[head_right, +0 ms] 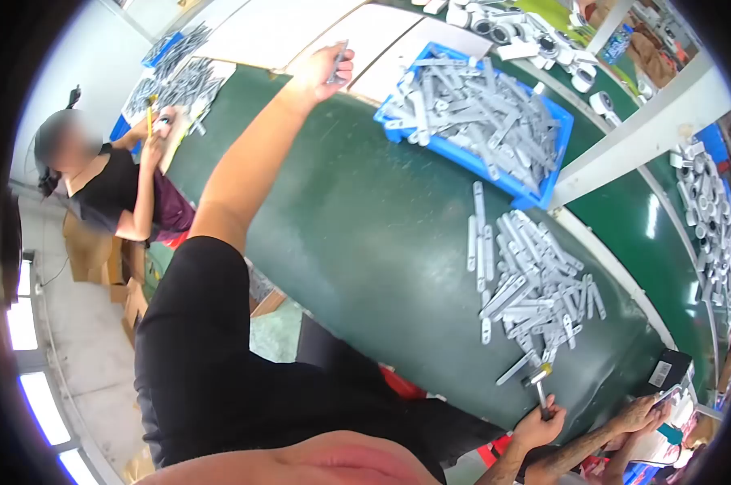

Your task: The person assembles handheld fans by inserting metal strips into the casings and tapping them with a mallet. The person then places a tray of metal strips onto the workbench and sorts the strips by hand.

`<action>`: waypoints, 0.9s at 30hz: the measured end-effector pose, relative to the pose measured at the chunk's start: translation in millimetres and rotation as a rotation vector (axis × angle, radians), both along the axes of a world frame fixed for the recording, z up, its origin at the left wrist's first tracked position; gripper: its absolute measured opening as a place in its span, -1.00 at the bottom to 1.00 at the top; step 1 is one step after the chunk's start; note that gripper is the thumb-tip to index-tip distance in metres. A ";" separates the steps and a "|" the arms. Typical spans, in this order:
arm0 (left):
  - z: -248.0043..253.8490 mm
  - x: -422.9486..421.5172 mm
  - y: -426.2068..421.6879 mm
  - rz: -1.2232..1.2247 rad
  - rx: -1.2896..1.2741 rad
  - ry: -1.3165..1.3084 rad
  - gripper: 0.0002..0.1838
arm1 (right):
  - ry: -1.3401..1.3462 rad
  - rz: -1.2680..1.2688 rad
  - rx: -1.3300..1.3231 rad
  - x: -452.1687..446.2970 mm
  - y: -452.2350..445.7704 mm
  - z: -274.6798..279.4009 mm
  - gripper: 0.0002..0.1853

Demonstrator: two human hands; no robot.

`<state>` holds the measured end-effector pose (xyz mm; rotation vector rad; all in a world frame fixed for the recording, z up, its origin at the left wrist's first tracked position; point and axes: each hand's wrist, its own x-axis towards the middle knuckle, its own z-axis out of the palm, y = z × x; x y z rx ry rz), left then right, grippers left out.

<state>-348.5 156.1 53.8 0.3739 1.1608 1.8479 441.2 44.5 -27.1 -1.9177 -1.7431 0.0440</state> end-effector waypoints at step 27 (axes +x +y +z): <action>-5.4 407.5 -47.8 -0.584 0.068 1.187 -0.63 | -0.061 0.026 0.146 -4.5 -5.2 8.6 -0.61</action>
